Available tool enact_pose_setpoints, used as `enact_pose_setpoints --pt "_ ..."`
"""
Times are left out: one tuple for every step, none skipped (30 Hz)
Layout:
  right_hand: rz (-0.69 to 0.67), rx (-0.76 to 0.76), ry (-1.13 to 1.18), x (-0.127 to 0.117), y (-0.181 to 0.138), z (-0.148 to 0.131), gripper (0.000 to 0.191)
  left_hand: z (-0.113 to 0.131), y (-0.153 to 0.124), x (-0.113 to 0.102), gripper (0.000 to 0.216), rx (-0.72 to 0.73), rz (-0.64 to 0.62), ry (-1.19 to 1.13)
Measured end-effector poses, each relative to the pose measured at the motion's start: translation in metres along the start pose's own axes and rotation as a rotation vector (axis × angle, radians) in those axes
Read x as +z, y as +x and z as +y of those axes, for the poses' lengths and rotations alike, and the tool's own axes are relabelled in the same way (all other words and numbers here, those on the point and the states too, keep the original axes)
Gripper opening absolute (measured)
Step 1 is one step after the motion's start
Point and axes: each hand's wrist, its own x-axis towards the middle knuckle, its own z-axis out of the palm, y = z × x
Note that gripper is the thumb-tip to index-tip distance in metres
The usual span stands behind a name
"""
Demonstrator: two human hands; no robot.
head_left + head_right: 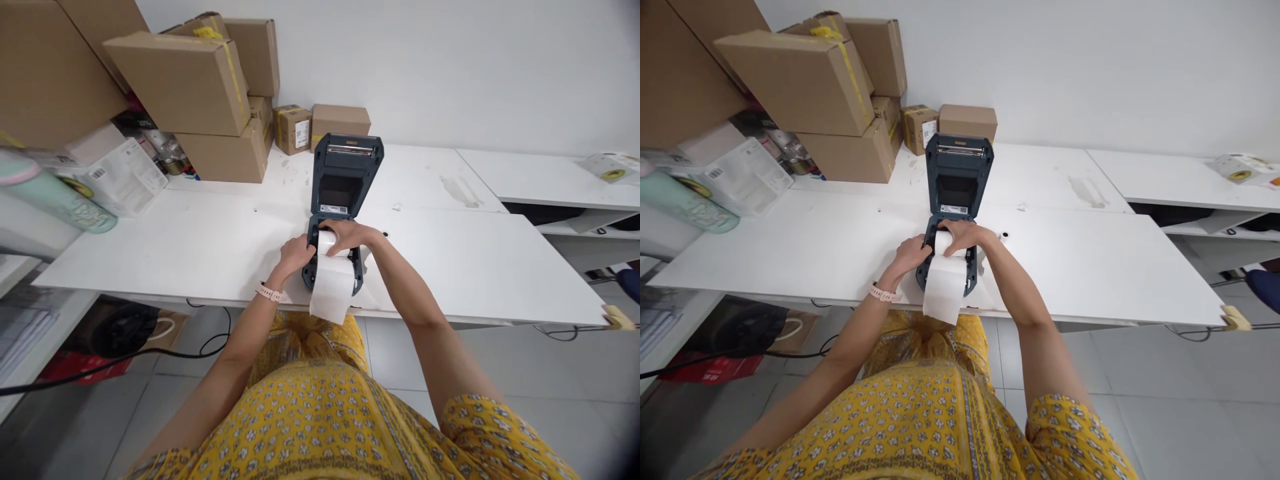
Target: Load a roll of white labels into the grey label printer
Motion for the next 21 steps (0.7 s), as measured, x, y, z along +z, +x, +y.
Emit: enact_pose_setpoints --pt "0.016 -0.062 0.076 -0.003 -0.008 0.000 0.094 -0.001 0.000 0.000 0.036 0.001 -0.002 -0.002" --pt "0.039 -0.130 0.158 -0.008 -0.019 0.001 0.094 -0.001 0.000 0.001 0.036 0.003 -0.006 -0.005" --pt "0.078 -0.197 0.236 -0.013 -0.033 0.002 0.095 -0.002 -0.001 0.001 0.036 0.006 -0.006 -0.008" --pt "0.139 -0.252 0.302 -0.017 -0.051 0.004 0.096 -0.002 -0.001 0.001 0.036 0.008 -0.004 -0.010" --pt "0.218 -0.289 0.348 -0.022 -0.071 0.007 0.098 -0.003 -0.001 0.002 0.036 0.010 0.001 -0.013" --pt "0.314 -0.299 0.376 -0.025 -0.092 0.011 0.100 -0.003 -0.002 0.002 0.036 0.011 0.005 -0.015" --pt "0.416 -0.283 0.389 -0.026 -0.114 0.017 0.101 -0.003 -0.002 0.002 0.036 0.010 0.011 -0.017" --pt "0.502 -0.237 0.396 -0.026 -0.134 0.024 0.102 -0.003 -0.002 0.003 0.036 0.005 0.015 -0.018" --pt "0.567 -0.170 0.408 -0.023 -0.153 0.033 0.103 -0.003 -0.002 0.003 0.036 -0.001 0.016 -0.020" --pt "0.608 -0.093 0.423 -0.019 -0.169 0.044 0.103 -0.003 -0.002 0.004 0.036 -0.008 0.015 -0.021" --pt "0.636 -0.011 0.437 -0.014 -0.182 0.056 0.102 -0.003 -0.001 0.004 0.037 -0.012 0.016 -0.021" --pt "0.652 0.068 0.450 -0.007 -0.191 0.069 0.100 -0.003 0.000 0.005 0.037 -0.013 0.017 -0.021" --pt "0.660 0.139 0.458 0.000 -0.196 0.082 0.097 -0.003 0.000 0.005 0.037 -0.011 0.018 -0.020" --pt "0.661 0.196 0.462 0.007 -0.198 0.095 0.093 -0.003 0.001 0.006 0.037 -0.010 0.020 -0.020" --pt "0.654 0.238 0.468 0.015 -0.197 0.107 0.089 -0.003 0.001 0.006 0.037 -0.011 0.023 -0.020" --pt "0.637 0.270 0.478 0.022 -0.195 0.117 0.086 -0.003 0.002 0.006 0.037 -0.014 0.026 -0.021" --pt "0.615 0.296 0.492 0.028 -0.192 0.126 0.084 -0.003 0.002 0.006 0.038 -0.017 0.028 -0.023" --pt "0.596 0.319 0.509 0.034 -0.188 0.133 0.083 -0.003 0.001 0.006 0.038 -0.022 0.029 -0.027" --pt "0.577 0.339 0.528 0.038 -0.186 0.137 0.083 -0.002 0.001 0.006 0.039 -0.028 0.030 -0.031" --pt "0.560 0.353 0.549 0.040 -0.185 0.140 0.084 -0.002 0.001 0.006 0.039 -0.033 0.030 -0.035" --pt "0.549 0.354 0.569 0.041 -0.185 0.141 0.086 -0.002 0.000 0.006 0.039 -0.039 0.030 -0.038"
